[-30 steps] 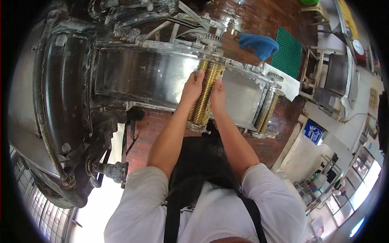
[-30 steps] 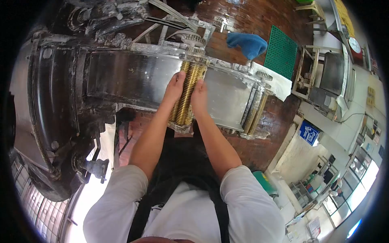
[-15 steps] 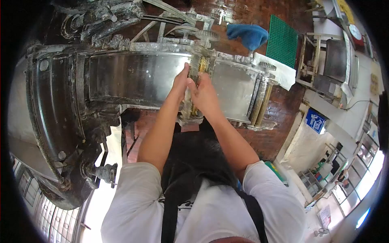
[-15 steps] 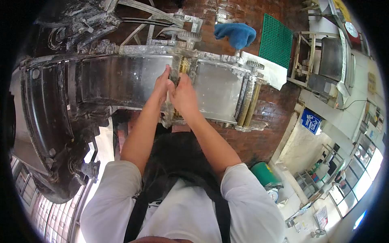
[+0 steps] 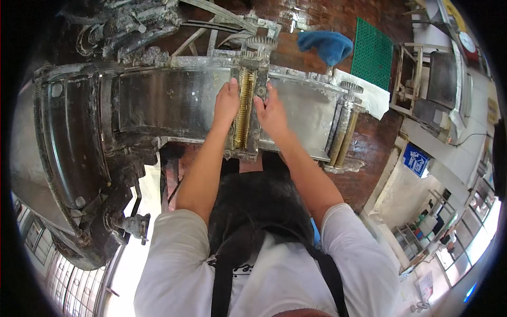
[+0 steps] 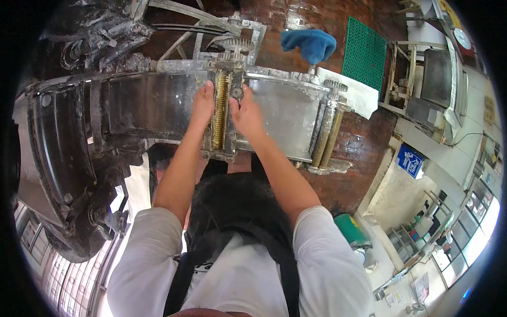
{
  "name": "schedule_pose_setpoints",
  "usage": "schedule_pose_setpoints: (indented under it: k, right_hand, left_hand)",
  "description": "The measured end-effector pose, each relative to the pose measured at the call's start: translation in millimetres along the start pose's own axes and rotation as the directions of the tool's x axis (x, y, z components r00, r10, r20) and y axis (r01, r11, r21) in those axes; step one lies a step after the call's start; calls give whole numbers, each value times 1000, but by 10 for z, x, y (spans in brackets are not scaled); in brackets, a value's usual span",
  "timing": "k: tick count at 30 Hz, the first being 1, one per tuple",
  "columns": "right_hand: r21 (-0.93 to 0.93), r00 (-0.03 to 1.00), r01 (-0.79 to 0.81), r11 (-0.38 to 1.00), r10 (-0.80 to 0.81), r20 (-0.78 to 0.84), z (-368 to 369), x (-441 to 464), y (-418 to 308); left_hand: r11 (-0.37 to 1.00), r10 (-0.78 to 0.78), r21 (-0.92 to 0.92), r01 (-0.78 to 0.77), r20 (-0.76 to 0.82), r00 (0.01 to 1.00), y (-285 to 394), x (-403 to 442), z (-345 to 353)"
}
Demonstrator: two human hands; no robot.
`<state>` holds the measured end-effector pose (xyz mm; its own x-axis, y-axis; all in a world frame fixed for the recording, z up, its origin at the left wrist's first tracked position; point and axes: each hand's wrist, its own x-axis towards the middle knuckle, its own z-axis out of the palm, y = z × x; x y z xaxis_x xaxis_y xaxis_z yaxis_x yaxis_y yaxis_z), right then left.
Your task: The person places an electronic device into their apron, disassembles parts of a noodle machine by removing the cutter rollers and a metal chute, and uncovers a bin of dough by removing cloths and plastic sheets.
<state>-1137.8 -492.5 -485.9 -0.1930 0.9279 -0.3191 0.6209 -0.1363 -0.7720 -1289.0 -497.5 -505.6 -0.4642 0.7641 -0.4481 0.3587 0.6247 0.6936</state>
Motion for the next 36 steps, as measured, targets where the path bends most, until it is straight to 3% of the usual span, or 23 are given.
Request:
schedule_pose_setpoints:
  k: [1, 4, 7, 8, 11, 14, 15, 18, 20, 21, 24, 25, 26, 28, 29, 31, 32, 33, 34, 36]
  right_hand:
    - [10, 999, 33, 999, -33, -24, 0, 2, -13]
    - [2, 997, 76, 997, -76, -21, -66, -118, -117]
    - [-142, 994, 100, 985, -104, -16, -210, -322, -377]
    - [-209, 993, 116, 971, -120, -10, -245, -382, -463]
    - [-419, 991, 133, 898, -114, 71, -316, -458, -715]
    - [-471, 993, 99, 876, -57, 102, -253, -380, -862]
    - [-460, 993, 80, 884, -30, 115, -206, -374, -895]
    - [-536, 967, 48, 843, 95, 238, -87, -240, -977]
    - [-516, 958, 86, 852, 71, 277, -8, -217, -872]
    - [-510, 955, 115, 853, 47, 294, 11, -171, -806]
    - [-342, 970, 87, 936, -1, 244, 83, -198, -638]
    - [-280, 957, 182, 943, -103, 273, 73, -227, -460]
    - [-187, 968, 210, 960, -177, 179, 29, -272, -288]
    - [-8, 959, 281, 960, -281, -31, -66, -394, 11]
    - [-31, 972, 194, 981, -196, -131, -79, -384, 111]
    - [-55, 946, 12, 998, -29, -322, -89, -274, 229]
    - [245, 952, -168, 955, 221, -211, -80, -225, 229]
    - [496, 906, -353, 793, 423, -31, -70, -166, 227]
    - [665, 813, -521, 535, 549, 195, -64, -117, 217]
    - [650, 846, -498, 574, 486, 219, -26, -113, 236]
  left_hand:
    - [1000, -26, 2, 26, 41, 999, 111, -1, -65]
    - [942, -49, -321, 94, 144, 988, -99, 29, 25]
    - [770, -317, -479, 421, 285, 905, 464, -261, -93]
    - [703, -302, -532, 471, 377, 876, 431, -242, -17]
    - [415, -197, -646, 641, 623, 757, -50, -62, 546]
    - [394, 12, -631, 668, 731, 682, 145, -295, 448]
    - [193, -29, -623, 758, 768, 640, 263, -421, 406]
    - [128, 302, -649, 750, 746, 594, 182, -369, 411]
    - [250, 103, -696, 674, 711, 696, 143, -381, 328]
    - [381, -51, -717, 584, 615, 787, 41, -330, 401]
    - [363, -325, -636, 681, 599, 732, -656, -10, 522]
    - [377, -433, -628, 681, 530, 729, -297, -144, 339]
    - [393, -525, -623, 677, 452, 721, -69, -193, 235]
    - [349, -454, -687, 637, 471, 757, -149, -188, 279]
    - [322, -419, -716, 619, 478, 772, -201, -190, 299]
    - [484, -417, -678, 554, 377, 827, -278, -149, 301]
    - [561, -406, -650, 513, 325, 854, -303, -136, 277]
    - [639, -303, -640, 426, 300, 905, -341, -154, 231]
    - [706, -193, -627, 329, 276, 941, -350, -189, 152]
    - [804, 30, -582, 123, 245, 969, -369, -286, 30]
